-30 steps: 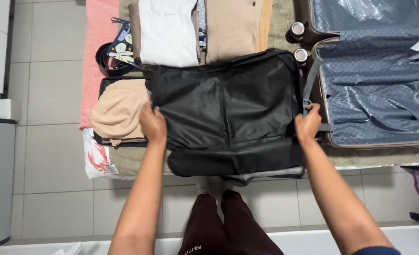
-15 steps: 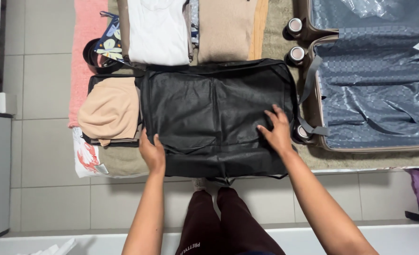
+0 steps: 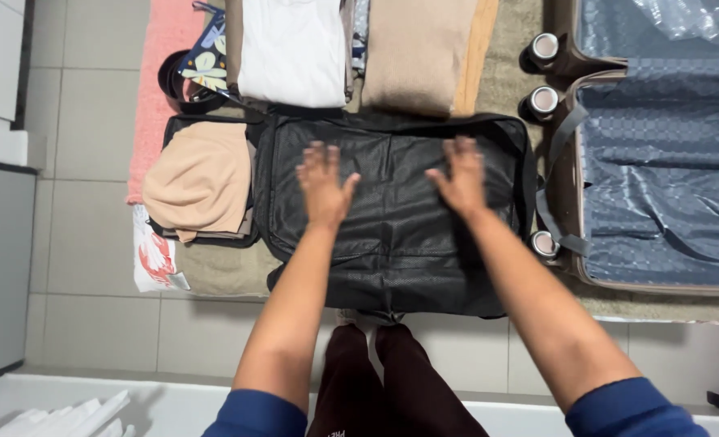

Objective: Packing clothes and organizers into a suitcase on a bed.

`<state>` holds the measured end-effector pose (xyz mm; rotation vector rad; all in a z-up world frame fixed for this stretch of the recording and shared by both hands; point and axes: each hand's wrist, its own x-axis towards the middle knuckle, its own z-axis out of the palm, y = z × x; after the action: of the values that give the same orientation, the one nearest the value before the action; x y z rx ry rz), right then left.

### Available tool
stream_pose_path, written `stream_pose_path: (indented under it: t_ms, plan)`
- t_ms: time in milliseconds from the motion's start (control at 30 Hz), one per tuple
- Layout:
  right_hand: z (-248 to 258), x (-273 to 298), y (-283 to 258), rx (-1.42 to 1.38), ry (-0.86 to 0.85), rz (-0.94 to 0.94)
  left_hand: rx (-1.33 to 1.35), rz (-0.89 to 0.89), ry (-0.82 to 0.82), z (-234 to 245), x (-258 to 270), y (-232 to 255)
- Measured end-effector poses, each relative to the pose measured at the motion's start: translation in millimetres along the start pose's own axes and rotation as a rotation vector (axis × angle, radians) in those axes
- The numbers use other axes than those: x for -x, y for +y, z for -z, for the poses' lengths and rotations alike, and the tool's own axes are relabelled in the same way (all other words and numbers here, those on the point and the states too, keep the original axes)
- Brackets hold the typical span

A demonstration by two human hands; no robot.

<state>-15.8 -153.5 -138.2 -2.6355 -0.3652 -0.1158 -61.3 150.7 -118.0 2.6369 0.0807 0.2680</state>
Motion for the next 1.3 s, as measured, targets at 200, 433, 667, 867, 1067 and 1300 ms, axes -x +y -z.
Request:
stream_pose_path:
  t_ms: [200, 433, 667, 867, 1067, 1300]
  plan:
    - [13.3, 19.1, 2.1, -0.240, 0.383, -0.350, 0.136, 0.171, 0.108, 12.9, 0.7, -42.1]
    - [-14.1, -58.0, -140.3, -0.810, 0.287, -0.256, 0.499, 0.103, 0.449, 102.3, -71.9, -32.2]
    - [-30.6, -156.9, -226.7, -0.800, 0.175, -0.108, 0.616, 0.356, 0.429, 27.6, -183.2, -167.5]
    - [-56.3, -217.0, -303.5, -0.224, 0.047, 0.223, 0.732, 0.522, 0.039, 8.3, -220.0, -214.9]
    - [-102.9, -250.1, -214.0, -0.363, 0.012, 0.017, 0.946, 0.574, -0.202, 48.1, -238.0, -201.6]
    - [6.0, -297.1, -223.5, -0.826, -0.002, -0.096, 1.403, 0.821, -0.315, 37.9, -244.4, -207.0]
